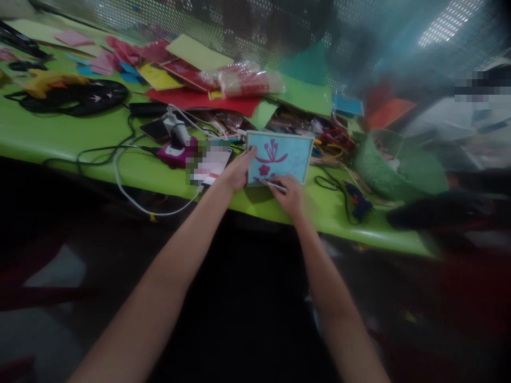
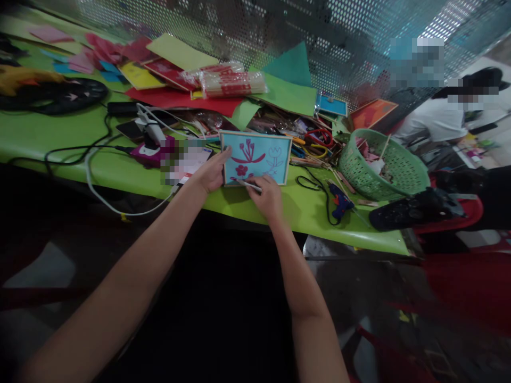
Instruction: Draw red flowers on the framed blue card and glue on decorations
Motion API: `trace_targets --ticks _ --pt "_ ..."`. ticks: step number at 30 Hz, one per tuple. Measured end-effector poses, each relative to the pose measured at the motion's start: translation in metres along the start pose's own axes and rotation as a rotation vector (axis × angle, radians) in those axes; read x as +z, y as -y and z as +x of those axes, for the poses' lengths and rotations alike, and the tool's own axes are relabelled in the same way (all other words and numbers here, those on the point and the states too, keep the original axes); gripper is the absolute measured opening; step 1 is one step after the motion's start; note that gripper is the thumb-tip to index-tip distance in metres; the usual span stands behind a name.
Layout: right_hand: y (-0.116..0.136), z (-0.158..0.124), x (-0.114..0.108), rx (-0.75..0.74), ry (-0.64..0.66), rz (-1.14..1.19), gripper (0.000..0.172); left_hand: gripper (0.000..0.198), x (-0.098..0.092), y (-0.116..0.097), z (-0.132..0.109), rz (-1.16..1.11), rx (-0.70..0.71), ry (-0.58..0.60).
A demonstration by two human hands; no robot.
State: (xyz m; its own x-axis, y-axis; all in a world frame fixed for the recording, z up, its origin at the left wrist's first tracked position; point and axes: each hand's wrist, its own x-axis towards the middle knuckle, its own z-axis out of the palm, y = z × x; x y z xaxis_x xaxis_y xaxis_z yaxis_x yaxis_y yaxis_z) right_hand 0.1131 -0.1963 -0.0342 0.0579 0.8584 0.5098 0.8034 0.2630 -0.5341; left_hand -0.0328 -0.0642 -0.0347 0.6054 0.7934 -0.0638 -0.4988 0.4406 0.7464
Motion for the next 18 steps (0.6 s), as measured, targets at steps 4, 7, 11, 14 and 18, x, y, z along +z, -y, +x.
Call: trace_targets --ticks 4,7,11,14,18 --pt "0.0007 0.0010 0.0012 -0.020 0.019 -0.002 0.012 0.039 -0.0003 0.0006 0.0005 -0.005 0.004 0.015" --pt "0.0020 0.0019 0.0013 -0.033 0.031 -0.012 0.013 0.041 -0.0008 0.0009 0.0003 -0.008 0.001 0.027" --pt "0.0035 0.0027 0.0013 -0.013 0.040 -0.030 0.015 0.043 -0.0023 0.0012 0.0006 -0.014 0.009 0.036" --pt "0.0025 0.0023 0.0016 -0.004 0.041 -0.025 0.015 0.042 -0.0035 0.0016 0.0013 -0.009 0.012 0.030" --pt "-0.0008 0.0008 0.0022 0.000 0.001 -0.006 0.013 0.040 -0.0036 0.0015 0.0011 0.009 0.008 0.016"
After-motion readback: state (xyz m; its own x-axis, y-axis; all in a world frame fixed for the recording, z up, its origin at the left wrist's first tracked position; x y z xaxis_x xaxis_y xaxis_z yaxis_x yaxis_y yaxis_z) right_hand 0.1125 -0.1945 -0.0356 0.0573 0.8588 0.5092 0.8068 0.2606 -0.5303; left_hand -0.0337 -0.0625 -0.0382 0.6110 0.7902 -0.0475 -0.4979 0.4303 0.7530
